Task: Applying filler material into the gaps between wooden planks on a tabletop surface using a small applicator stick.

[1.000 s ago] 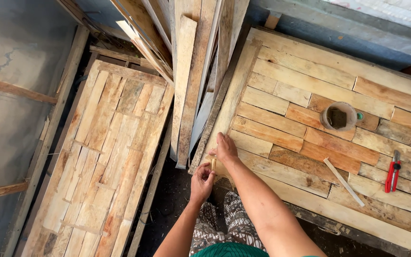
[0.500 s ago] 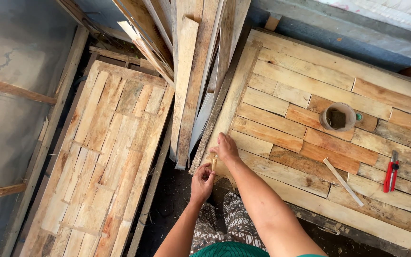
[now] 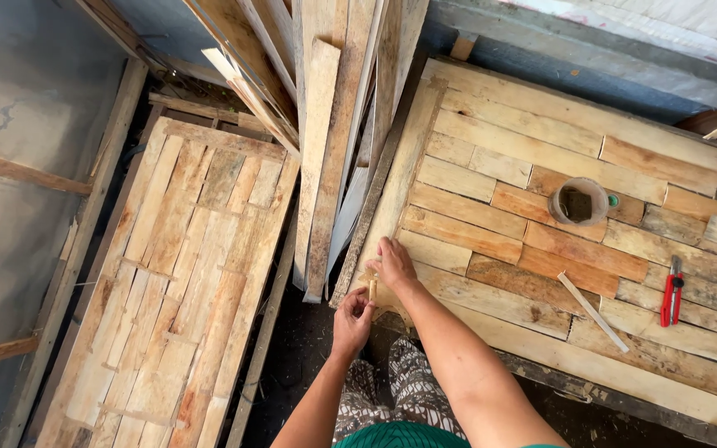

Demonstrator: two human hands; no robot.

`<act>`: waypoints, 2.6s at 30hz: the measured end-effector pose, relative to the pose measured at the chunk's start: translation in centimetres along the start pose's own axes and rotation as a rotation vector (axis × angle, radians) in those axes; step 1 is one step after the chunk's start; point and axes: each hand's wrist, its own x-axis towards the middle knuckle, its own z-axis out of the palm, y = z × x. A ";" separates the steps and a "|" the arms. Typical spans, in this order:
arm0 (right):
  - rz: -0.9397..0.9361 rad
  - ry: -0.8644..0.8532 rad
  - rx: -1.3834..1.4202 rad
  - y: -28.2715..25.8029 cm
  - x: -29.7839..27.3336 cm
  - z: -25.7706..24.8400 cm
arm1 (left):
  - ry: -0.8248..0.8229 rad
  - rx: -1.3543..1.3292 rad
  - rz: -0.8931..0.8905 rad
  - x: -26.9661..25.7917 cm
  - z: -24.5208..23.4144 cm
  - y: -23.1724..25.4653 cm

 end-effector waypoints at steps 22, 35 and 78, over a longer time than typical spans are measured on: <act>0.129 0.059 1.043 5.5 -10.0 -2.1 | -0.312 -0.350 -0.009 2.0 3.0 3.0; 0.013 0.176 1.020 11.5 -10.3 -8.6 | -0.345 -0.227 -0.008 4.0 12.3 6.1; 0.079 0.210 0.427 18.7 5.2 -28.6 | -0.162 0.072 0.077 16.9 25.2 17.6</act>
